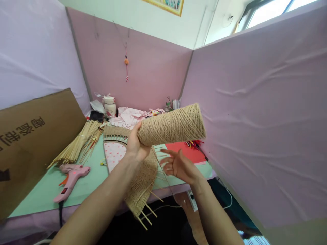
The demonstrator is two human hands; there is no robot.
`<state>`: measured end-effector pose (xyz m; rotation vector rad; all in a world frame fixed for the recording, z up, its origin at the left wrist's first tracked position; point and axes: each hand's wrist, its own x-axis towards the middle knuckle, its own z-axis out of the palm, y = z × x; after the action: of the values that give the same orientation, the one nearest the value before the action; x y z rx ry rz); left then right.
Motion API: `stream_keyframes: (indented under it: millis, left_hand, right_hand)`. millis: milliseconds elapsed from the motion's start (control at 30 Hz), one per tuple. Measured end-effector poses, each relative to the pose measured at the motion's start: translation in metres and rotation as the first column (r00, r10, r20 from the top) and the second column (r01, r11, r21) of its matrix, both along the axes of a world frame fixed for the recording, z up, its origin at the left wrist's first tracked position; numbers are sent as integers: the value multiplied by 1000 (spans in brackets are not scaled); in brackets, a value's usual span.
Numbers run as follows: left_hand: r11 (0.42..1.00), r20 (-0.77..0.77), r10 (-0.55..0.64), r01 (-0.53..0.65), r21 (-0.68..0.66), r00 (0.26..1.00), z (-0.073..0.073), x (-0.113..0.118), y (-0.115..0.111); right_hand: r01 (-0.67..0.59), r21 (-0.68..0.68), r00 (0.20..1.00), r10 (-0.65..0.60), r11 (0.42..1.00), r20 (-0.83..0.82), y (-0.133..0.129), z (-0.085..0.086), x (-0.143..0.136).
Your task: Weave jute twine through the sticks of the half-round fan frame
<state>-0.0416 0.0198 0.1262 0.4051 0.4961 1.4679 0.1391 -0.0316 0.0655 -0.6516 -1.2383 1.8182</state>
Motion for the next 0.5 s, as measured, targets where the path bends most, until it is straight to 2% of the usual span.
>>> stream_keyframes:
  millis: [33,67,100,133,167,233,267,300,367,400,433,500]
  left_hand:
    - [996,-4,74,-74,51,997,-1,-1,4]
    - [986,-10,137,-136,92,990,-3,-1,8]
    - [977,-17,184,-181,117,983,-5,-1,11]
    - [969,-25,217,-212,126,976,-8,0,13]
    - [965,-30,235,-229,124,972,-12,2,14]
    - [970,-36,221,-216,112,975,-17,7,11]
    - [976,-39,195,-190,106,980,-19,9,9]
    - [982,-45,162,-156,104,986,-20,11,6]
    - [989,-75,106,-97,109,992,-19,10,2]
    - [990,-98,100,-90,107,990,-18,8,1]
    - [990,-119,108,-97,102,987,-18,5,1]
    - [987,-147,156,-148,69,977,-19,0,3]
  right_hand:
    - [-69,6,997,69,998,41,-6,-3,0]
    - [-86,40,992,82,995,99,-11,-4,1]
    - [-50,99,986,33,994,166,-15,-5,0]
    - [39,181,970,-81,983,230,-16,-5,-2]
    - [162,277,930,-240,947,278,-15,-6,-7]
    - [378,446,786,-535,811,308,-4,-11,-20]
    - [409,479,740,-589,777,324,3,-14,-27]
    - [385,470,736,-572,794,362,10,-17,-34]
    - [255,392,789,-424,884,444,18,-19,-43]
    - [194,372,808,-363,908,465,18,-16,-44]
    - [159,384,816,-340,909,467,16,-11,-43]
    - [157,477,816,-385,865,431,5,7,-37]
